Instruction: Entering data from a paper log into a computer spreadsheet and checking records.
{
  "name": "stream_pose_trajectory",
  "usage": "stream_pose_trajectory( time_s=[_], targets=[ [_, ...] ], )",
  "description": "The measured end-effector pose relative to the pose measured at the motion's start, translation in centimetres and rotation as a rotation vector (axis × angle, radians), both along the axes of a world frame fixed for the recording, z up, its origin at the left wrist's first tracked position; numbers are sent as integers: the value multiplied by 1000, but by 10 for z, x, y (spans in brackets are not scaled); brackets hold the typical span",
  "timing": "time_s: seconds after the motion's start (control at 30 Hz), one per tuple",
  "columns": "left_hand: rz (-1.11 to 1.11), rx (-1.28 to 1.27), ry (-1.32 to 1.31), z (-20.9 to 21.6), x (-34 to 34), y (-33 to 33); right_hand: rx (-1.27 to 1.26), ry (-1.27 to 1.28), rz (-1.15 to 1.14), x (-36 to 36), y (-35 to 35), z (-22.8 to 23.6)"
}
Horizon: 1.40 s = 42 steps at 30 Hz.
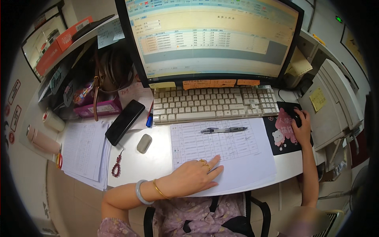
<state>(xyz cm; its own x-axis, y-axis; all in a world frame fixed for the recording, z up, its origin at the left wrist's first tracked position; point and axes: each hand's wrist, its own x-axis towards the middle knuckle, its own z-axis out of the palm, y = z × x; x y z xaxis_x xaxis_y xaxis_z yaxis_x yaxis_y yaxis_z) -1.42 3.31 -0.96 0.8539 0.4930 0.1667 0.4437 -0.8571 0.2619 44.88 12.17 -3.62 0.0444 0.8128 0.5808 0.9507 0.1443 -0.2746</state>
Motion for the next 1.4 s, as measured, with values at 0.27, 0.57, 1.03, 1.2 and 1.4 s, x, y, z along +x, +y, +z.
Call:
stream_pose_trajectory(
  time_s=[0.27,0.57,1.03,1.2,1.4],
  targets=[
    [-3,81,-3,-4,2,2,-13,6,-11,4,2,-3],
    [-9,77,-24,-6,1,-1,-7,-25,-19,-6,-5,7],
    [85,186,25,-6,2,-16,-357,-631,551,-207,2,46],
    [67,256,59,-4,0,-21,-432,-19,727,-237,-6,65],
    [109,145,130,-3,0,-28,-1049,712,1012,-305,-9,55]
  ],
)
